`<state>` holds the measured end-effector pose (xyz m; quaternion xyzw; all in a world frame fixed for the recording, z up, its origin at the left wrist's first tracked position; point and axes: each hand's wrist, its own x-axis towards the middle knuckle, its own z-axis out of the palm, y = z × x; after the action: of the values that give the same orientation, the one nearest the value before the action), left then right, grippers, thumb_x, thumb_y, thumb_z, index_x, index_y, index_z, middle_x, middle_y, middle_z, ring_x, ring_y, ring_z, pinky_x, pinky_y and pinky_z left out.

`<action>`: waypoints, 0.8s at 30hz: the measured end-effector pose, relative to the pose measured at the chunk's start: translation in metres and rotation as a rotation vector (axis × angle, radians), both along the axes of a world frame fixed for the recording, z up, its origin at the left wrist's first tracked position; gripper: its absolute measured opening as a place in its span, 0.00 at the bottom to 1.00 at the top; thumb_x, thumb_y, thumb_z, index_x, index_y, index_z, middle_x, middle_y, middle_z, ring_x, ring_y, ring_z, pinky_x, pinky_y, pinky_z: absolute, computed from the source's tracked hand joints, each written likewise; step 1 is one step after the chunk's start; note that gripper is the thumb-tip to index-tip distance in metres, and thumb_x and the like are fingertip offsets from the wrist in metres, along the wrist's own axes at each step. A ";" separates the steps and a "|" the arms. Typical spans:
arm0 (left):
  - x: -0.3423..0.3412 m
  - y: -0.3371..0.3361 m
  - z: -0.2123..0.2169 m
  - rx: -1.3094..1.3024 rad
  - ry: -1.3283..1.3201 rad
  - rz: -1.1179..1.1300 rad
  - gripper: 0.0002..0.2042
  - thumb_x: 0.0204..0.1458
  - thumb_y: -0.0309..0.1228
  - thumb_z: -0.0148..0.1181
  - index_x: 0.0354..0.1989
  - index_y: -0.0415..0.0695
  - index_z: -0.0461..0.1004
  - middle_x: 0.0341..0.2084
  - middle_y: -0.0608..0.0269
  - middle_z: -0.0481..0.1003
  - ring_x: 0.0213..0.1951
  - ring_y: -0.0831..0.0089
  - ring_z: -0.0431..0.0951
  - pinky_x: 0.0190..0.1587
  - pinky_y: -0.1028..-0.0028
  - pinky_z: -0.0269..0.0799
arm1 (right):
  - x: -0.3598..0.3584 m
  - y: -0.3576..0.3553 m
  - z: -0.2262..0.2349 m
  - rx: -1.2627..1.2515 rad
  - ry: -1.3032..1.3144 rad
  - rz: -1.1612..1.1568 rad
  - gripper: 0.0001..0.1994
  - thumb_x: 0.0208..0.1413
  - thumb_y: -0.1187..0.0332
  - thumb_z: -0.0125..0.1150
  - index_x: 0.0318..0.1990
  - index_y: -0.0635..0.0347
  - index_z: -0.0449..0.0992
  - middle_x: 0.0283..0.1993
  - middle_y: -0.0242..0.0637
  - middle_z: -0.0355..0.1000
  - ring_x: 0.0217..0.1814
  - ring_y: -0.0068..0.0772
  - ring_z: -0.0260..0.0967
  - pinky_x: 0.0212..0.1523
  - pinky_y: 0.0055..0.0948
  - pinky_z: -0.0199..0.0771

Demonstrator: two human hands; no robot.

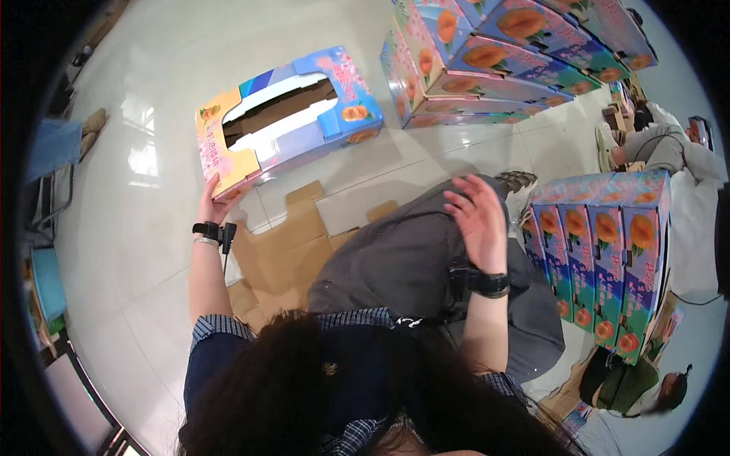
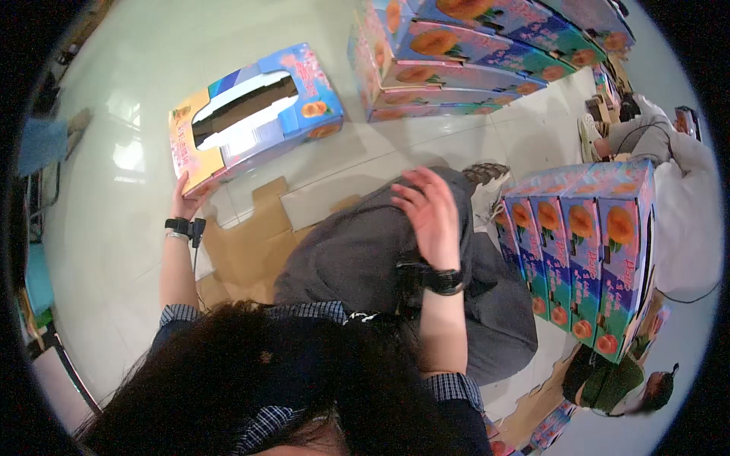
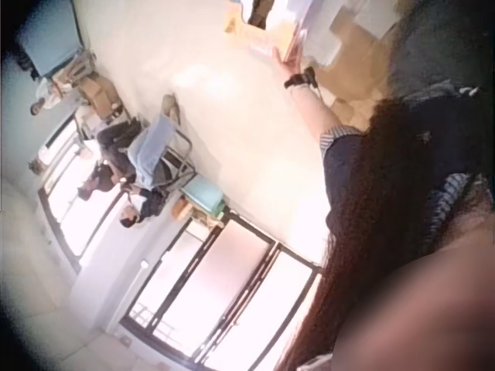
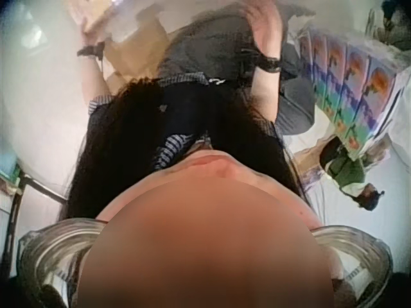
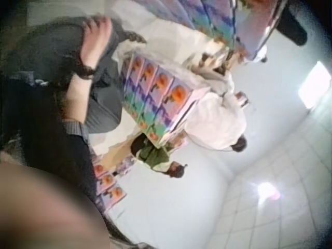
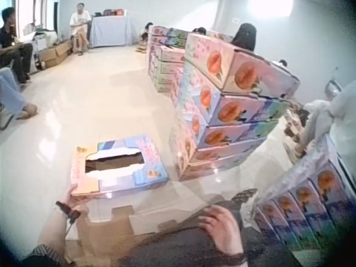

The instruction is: The recorder is sitting on the floor in a warehouse or factory setting, assembling printed cardboard fruit boxes.

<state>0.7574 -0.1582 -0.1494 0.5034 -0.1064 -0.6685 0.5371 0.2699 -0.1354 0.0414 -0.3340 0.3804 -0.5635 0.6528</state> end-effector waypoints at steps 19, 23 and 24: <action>-0.112 -0.227 0.109 -0.562 -1.643 -0.393 0.22 0.48 0.43 0.48 0.46 0.40 0.66 0.41 0.48 0.69 0.47 0.59 0.66 0.50 0.67 0.59 | -0.174 -0.091 -0.124 0.318 0.331 -0.176 0.18 0.51 0.64 0.47 0.46 0.67 0.64 0.41 0.41 0.67 0.41 0.35 0.67 0.43 0.28 0.65; -0.224 -0.406 0.013 -0.583 -1.408 -0.601 0.21 0.52 0.43 0.38 0.46 0.40 0.66 0.48 0.49 0.64 0.50 0.57 0.64 0.52 0.67 0.57 | -0.153 -0.105 -0.090 0.384 0.434 -0.150 0.20 0.54 0.63 0.43 0.50 0.69 0.60 0.48 0.47 0.64 0.48 0.39 0.63 0.50 0.31 0.62; -0.280 -0.440 -0.031 -0.594 -1.348 -0.617 0.22 0.52 0.43 0.35 0.46 0.41 0.66 0.49 0.48 0.63 0.51 0.56 0.63 0.53 0.67 0.55 | -0.154 -0.108 -0.079 0.442 0.345 -0.247 0.19 0.54 0.63 0.44 0.50 0.67 0.61 0.49 0.46 0.63 0.50 0.39 0.61 0.51 0.32 0.60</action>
<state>0.4770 -0.5982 -0.1805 0.5828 -0.7165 -0.2822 0.2594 0.1163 -0.2437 -0.0377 -0.2261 0.6368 -0.4771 0.5618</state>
